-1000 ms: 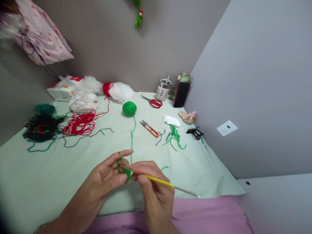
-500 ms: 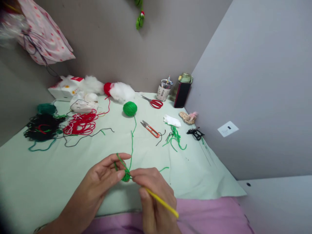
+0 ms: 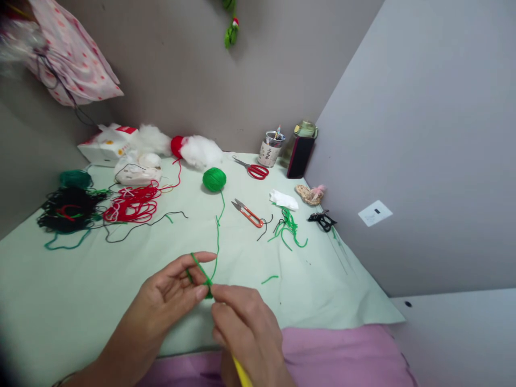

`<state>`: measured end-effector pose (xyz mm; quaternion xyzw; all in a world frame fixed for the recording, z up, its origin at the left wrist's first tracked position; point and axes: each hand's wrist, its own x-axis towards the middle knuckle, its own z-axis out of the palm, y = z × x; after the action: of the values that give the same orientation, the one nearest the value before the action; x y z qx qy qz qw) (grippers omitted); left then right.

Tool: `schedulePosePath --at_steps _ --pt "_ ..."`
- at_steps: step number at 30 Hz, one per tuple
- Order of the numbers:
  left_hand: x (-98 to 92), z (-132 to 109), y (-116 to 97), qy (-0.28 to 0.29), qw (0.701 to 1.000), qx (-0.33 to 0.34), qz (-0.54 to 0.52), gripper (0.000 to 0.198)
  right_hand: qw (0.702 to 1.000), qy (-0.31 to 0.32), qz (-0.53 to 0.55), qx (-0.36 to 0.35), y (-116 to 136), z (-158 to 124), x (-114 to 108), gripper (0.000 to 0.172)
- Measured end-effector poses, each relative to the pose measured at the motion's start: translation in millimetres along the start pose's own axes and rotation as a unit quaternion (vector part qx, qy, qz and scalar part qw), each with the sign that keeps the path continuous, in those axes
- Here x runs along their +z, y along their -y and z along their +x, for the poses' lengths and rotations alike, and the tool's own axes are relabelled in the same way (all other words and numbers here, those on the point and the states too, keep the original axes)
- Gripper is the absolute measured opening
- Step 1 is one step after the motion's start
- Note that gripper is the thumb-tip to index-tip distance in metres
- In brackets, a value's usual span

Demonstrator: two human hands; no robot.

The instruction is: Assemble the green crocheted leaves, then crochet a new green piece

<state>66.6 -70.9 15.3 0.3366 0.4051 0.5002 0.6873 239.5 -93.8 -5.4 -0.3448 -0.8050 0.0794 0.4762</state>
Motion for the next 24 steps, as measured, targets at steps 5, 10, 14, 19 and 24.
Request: schedulePosePath --at_steps 5,10,14,19,24 --pt "2.3 -2.4 0.8 0.026 0.999 -0.023 -0.034 0.036 0.992 -0.016 -0.115 -0.046 -0.6 -1.3 9.0 0.037" --pt "-2.6 -0.3 -2.7 0.079 0.975 -0.129 -0.16 0.041 0.998 -0.041 -0.048 0.0 2.6 0.8 9.4 0.036" --pt "-2.2 0.6 -5.6 0.053 0.982 -0.107 -0.149 0.033 0.958 -0.148 0.198 0.142 3.6 9.4 10.7 0.027" --pt "1.6 -1.0 0.8 0.052 0.995 -0.057 -0.067 0.036 0.952 -0.099 0.232 0.174 3.0 14.5 16.3 0.026" --pt "1.7 0.7 6.4 0.028 0.996 -0.059 -0.069 0.049 0.99 -0.063 0.041 0.12 3.2 -0.3 14.8 0.04"
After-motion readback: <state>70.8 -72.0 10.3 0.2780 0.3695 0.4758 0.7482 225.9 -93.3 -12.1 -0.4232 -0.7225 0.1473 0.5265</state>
